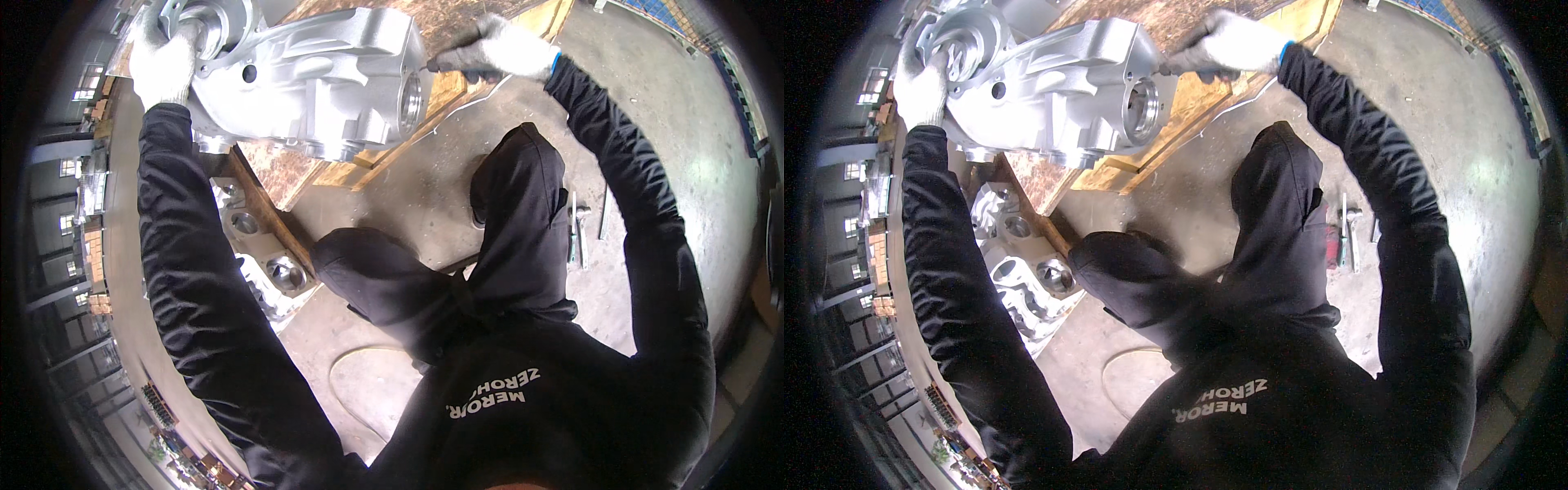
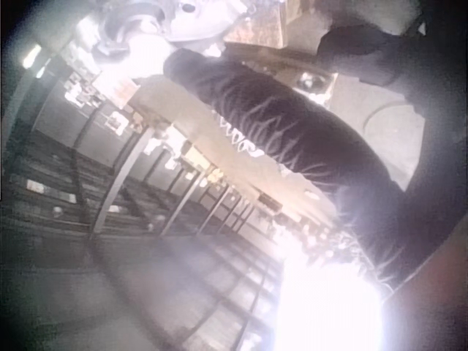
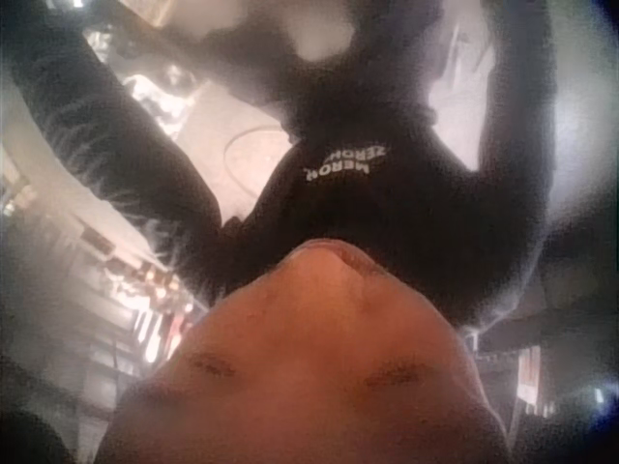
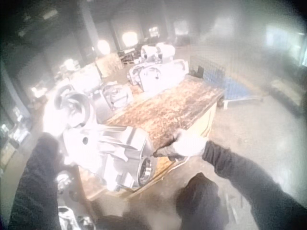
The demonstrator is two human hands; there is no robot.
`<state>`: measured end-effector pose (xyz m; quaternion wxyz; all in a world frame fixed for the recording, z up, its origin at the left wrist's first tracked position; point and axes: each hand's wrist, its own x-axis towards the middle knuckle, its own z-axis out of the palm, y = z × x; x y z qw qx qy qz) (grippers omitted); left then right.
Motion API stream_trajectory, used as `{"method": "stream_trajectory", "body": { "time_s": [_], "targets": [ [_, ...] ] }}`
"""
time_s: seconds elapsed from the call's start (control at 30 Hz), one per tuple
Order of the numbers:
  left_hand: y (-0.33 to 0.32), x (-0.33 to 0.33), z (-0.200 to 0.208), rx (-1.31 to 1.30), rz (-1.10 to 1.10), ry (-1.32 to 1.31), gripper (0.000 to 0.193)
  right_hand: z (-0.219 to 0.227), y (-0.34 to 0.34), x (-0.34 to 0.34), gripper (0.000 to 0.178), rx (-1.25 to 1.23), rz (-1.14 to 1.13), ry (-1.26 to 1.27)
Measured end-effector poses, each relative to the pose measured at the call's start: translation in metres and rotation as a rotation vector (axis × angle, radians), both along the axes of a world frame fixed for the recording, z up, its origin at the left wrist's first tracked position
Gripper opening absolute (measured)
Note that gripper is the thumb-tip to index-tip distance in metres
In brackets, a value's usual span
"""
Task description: The person uses a file to deburr edges on a metal casting, then uses a sanding block to smooth the surfaces. The person handles multiple metal parts on a wooden workbench in a workshop.
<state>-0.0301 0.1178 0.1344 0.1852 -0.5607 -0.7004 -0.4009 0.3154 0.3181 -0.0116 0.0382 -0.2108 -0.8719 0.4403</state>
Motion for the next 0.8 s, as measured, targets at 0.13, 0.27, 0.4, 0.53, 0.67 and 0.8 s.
{"method": "stream_trajectory", "body": {
  "time_s": [0.13, 0.27, 0.4, 0.53, 0.67, 0.8],
  "targets": [
    [0.001, -0.017, -0.006, 0.019, 0.012, -0.023, 0.060, -0.055, -0.030, 0.009, 0.040, -0.243, -0.153, 0.077],
    [0.006, -0.007, -0.004, 0.063, 0.099, 0.076, 0.054, -0.076, -0.081, 0.020, 0.039, -0.428, -0.299, 0.128],
    [-0.001, -0.017, -0.009, 0.111, 0.053, 0.069, 0.053, -0.051, -0.118, 0.029, 0.034, -0.429, -0.192, 0.113],
    [0.004, 0.013, -0.006, 0.098, 0.180, 0.159, 0.055, -0.003, -0.108, 0.041, 0.033, -0.227, -0.348, 0.386],
    [-0.002, 0.001, -0.006, 0.096, 0.175, 0.121, 0.044, 0.077, -0.089, -0.010, 0.034, 0.292, -0.198, 0.652],
    [0.004, 0.009, -0.010, 0.090, 0.191, 0.102, 0.039, 0.099, -0.062, -0.104, 0.038, 0.726, -0.080, 0.517]
  ]
}}
